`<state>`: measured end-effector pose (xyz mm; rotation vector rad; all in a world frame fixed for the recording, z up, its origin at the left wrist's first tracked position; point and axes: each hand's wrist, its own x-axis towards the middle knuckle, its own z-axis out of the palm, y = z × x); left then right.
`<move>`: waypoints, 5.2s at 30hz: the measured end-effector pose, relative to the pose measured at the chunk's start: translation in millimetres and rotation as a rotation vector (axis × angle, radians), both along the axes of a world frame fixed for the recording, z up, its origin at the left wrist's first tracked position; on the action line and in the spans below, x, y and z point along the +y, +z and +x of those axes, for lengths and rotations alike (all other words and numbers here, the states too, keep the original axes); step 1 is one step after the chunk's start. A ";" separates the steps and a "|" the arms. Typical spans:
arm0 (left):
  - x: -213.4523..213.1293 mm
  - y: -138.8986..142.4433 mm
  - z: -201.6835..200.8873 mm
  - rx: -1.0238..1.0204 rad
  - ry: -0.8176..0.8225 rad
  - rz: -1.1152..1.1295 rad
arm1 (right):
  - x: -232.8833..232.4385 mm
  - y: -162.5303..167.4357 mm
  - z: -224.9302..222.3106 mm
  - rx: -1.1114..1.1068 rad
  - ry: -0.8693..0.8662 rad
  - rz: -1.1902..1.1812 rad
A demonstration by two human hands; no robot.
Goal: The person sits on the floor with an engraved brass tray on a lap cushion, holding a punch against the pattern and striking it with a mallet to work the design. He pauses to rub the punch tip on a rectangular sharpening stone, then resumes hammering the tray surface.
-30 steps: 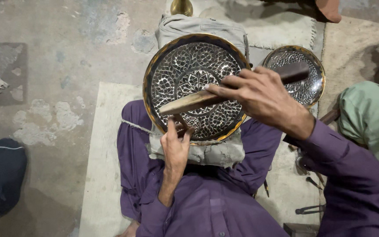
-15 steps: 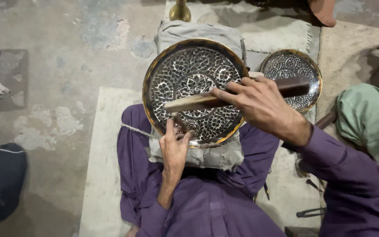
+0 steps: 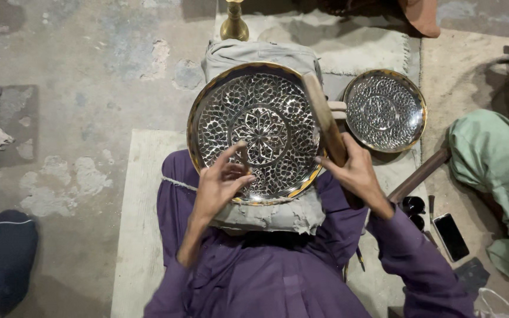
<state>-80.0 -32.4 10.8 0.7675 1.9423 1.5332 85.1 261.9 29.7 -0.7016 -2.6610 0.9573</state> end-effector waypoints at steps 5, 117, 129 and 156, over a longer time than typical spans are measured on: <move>20.8 -7.8 -20.4 0.120 -0.267 0.047 | 4.4 -0.3 -18.0 0.156 0.027 -0.061; 58.5 -8.2 -24.3 0.343 -0.635 0.151 | -28.1 60.5 89.4 -0.200 0.013 0.435; 58.0 -22.3 -23.9 0.345 -0.621 0.141 | -31.3 49.4 96.8 0.077 -0.092 0.317; 59.2 -17.6 -16.4 0.334 -0.583 0.107 | -40.4 32.2 102.5 -0.032 -0.062 0.367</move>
